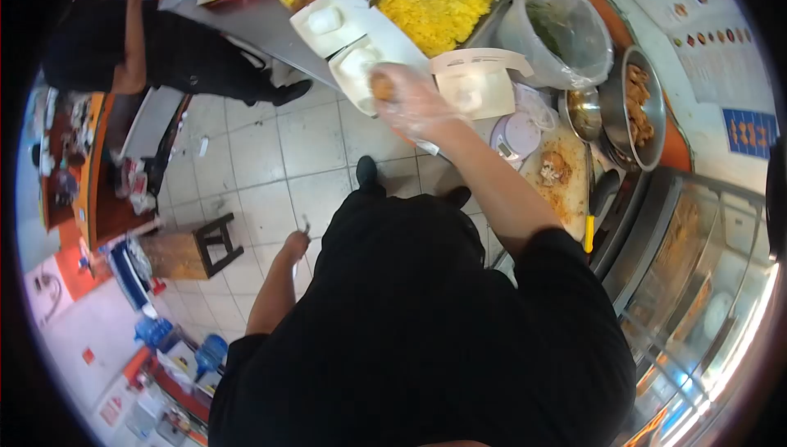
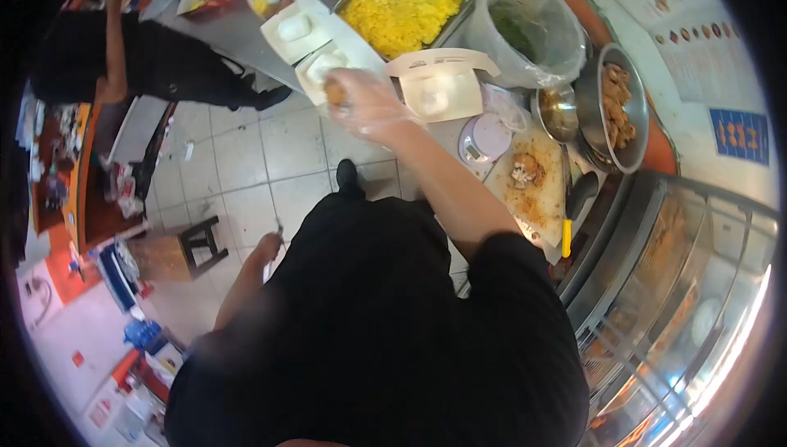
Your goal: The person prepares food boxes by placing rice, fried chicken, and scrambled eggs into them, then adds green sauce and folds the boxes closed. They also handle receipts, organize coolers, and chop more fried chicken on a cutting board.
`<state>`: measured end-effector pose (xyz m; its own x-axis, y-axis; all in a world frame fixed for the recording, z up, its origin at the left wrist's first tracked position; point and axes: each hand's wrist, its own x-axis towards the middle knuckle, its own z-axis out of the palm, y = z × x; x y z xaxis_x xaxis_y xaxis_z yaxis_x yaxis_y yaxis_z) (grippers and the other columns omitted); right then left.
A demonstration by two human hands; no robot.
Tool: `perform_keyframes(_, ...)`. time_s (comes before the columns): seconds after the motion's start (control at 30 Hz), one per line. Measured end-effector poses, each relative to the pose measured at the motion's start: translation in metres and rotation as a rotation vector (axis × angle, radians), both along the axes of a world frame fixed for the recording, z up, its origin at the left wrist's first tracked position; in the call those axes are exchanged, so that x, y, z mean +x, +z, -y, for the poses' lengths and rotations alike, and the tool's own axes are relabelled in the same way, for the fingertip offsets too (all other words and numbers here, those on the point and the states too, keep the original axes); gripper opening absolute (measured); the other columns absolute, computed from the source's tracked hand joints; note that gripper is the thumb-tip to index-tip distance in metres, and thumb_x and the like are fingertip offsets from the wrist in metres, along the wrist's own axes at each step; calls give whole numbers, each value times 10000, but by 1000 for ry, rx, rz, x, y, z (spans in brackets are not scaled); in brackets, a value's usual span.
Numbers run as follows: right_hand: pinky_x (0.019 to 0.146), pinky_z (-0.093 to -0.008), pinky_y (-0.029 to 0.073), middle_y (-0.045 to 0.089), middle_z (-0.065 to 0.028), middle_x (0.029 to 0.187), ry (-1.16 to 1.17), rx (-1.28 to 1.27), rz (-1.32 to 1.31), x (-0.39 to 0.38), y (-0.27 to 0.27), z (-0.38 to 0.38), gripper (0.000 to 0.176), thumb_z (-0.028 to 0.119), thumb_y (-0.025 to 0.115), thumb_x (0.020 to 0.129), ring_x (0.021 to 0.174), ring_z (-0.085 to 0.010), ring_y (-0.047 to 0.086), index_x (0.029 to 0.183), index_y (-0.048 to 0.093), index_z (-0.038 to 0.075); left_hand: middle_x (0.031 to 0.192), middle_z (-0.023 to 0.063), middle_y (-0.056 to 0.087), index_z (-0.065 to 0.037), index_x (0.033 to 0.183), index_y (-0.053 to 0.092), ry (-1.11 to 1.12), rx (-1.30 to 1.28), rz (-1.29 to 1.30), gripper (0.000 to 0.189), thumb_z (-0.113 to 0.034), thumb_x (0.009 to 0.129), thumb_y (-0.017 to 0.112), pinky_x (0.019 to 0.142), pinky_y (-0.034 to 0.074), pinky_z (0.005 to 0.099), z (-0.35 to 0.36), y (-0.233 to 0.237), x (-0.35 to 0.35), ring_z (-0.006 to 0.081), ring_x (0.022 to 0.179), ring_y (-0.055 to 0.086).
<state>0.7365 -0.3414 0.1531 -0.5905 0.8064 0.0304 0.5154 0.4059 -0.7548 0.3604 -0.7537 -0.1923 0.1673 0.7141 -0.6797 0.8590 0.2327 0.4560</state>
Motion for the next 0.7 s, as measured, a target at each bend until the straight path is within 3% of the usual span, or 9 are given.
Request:
perform_keyframes(0.07,948,-403,473,611,-136,1220,215,323,233,-33,-45,-27,344,196,620,841,1107,-325,606,1180,622,138,641,149,583,-14,818,643,643,-404,24,206,-158,897,518,538,505,426,-23,55,2,282,556,601)
perform_keyframes(0.13,965,-424,463,637,-120,1186,371,273,484,-37,-66,-31,282,176,580,848,1121,-309,607,1113,666,131,633,93,566,-19,872,606,1034,-417,221,212,-201,918,506,485,485,376,-62,98,0,217,523,582)
perform_keyframes(0.2,957,-444,468,659,-101,1126,153,744,208,-30,-107,-13,237,126,588,838,1141,-300,594,1058,675,109,646,90,571,-13,884,602,989,-352,350,218,-211,910,514,488,482,365,-107,122,11,213,527,582)
perform_keyframes(0.23,957,-444,468,659,-101,1126,113,736,234,-19,-100,-1,237,126,588,838,1141,-300,594,1058,675,109,659,87,576,-7,896,598,1035,-258,488,228,-221,902,521,492,479,353,-126,128,17,209,532,583)
perform_keyframes(0.3,949,-461,471,667,-105,1085,1,502,-230,1,-81,22,287,73,623,776,1123,-325,590,1061,652,86,811,138,634,12,952,576,1088,-221,610,233,-209,932,505,618,546,367,-176,140,40,258,674,646)
perform_keyframes(0.4,876,-482,491,660,-165,979,-402,538,-72,89,-91,94,308,3,609,674,950,-391,607,977,645,46,1110,188,627,12,1140,490,1147,-219,850,238,-171,998,436,869,553,435,-249,187,107,344,1017,647)
perform_keyframes(0.47,953,-492,455,633,-193,1079,-636,430,254,170,-118,129,396,106,677,706,1051,-389,584,1089,627,19,1255,205,571,17,1197,439,1171,-268,1017,262,-168,1014,407,999,483,497,-286,192,144,371,1201,556)
perform_keyframes(0.53,1004,-512,418,588,-238,1177,-963,395,411,230,-101,140,461,194,700,729,1134,-411,538,1152,606,37,1218,179,584,5,1221,443,1260,-214,1026,292,-197,1011,441,1001,462,520,-319,196,183,363,1191,554)
perform_keyframes(0.7,1070,-510,385,496,-274,1349,-834,236,728,316,-89,110,618,320,701,748,1243,-462,469,1318,549,136,1261,172,538,-12,1157,472,1311,-143,1155,237,-163,975,455,983,465,534,-354,177,209,361,1204,537)
